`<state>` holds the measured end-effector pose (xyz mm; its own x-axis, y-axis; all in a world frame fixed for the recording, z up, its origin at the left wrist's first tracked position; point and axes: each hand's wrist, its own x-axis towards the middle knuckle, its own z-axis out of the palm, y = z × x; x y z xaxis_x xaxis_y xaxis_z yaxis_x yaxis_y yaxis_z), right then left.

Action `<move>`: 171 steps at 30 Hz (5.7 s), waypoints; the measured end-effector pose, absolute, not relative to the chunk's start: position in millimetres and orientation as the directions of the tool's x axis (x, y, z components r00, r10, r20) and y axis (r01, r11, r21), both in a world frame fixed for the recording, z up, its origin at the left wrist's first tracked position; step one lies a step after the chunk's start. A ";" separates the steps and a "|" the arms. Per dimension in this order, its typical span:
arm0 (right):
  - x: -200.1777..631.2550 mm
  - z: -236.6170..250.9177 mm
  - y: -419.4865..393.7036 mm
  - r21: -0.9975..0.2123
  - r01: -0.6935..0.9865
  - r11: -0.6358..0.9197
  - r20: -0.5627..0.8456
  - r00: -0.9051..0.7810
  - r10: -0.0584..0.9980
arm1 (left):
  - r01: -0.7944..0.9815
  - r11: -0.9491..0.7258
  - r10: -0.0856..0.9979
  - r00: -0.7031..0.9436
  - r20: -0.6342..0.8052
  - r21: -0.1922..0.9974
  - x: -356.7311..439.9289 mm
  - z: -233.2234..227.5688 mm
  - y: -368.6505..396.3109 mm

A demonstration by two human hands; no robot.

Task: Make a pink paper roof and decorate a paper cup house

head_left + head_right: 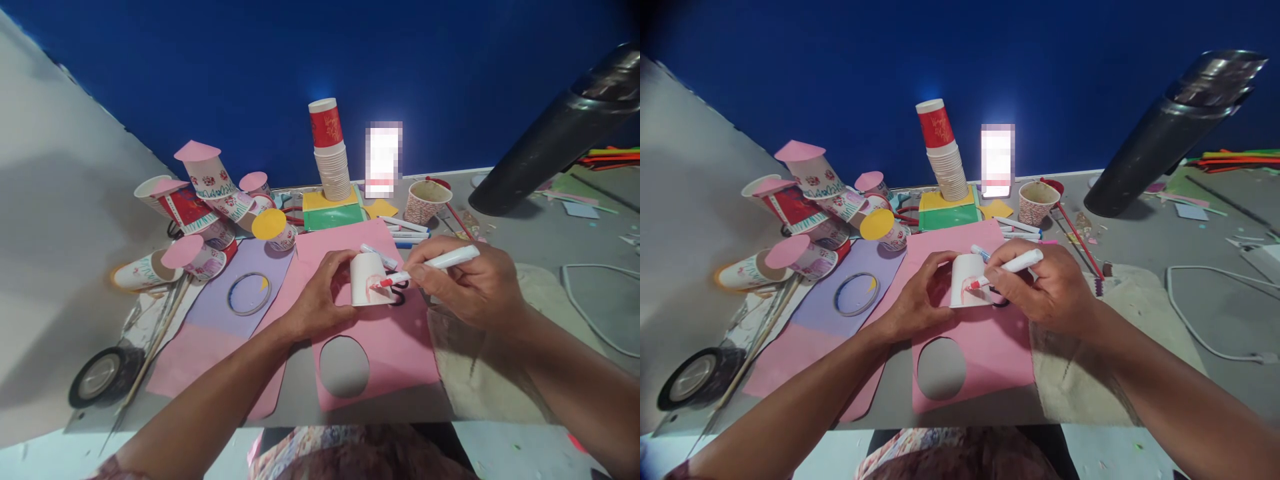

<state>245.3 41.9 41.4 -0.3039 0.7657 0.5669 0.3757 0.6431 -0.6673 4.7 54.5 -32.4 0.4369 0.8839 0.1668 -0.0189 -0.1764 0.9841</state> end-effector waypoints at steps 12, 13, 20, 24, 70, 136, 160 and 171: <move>246.8 39.9 41.0 -0.701 0.356 0.618 0.568 -0.247 0.785 | -0.046 -0.177 0.880 0.439 0.179 0.983 4.0 -34.4 53.9; 247.9 39.2 41.1 -0.708 0.365 0.605 0.574 -0.202 0.793 | -0.054 -0.169 0.882 0.436 0.176 0.984 3.8 -33.7 54.3; 253.7 34.4 45.7 -0.738 0.358 0.572 0.592 -0.064 0.803 | -0.115 -0.101 0.885 0.444 0.142 0.988 0.9 -29.7 55.5; 255.0 30.3 49.1 -0.779 0.349 0.522 0.570 0.046 0.820 | -0.084 -0.105 0.902 0.411 0.131 0.991 0.0 -27.2 55.8; 320.1 16.8 185.6 -0.492 0.868 -0.071 0.285 0.237 0.929 | 0.162 -0.005 1.000 0.011 0.003 0.987 5.4 -22.4 59.0; 285.2 1.6 103.4 -0.936 0.343 0.078 -0.074 -0.408 0.910 | -0.125 0.000 0.998 0.056 0.007 0.992 -5.6 -26.8 69.0; 251.8 -5.9 81.9 -0.992 -0.079 0.098 0.115 -0.257 0.960 | -0.212 0.093 0.931 0.365 -0.009 0.973 -4.0 -27.6 62.2; 249.6 -8.5 84.2 -0.972 0.139 0.189 0.166 -0.167 0.972 | -0.127 -0.039 0.904 0.417 0.089 0.991 -2.8 -31.8 60.9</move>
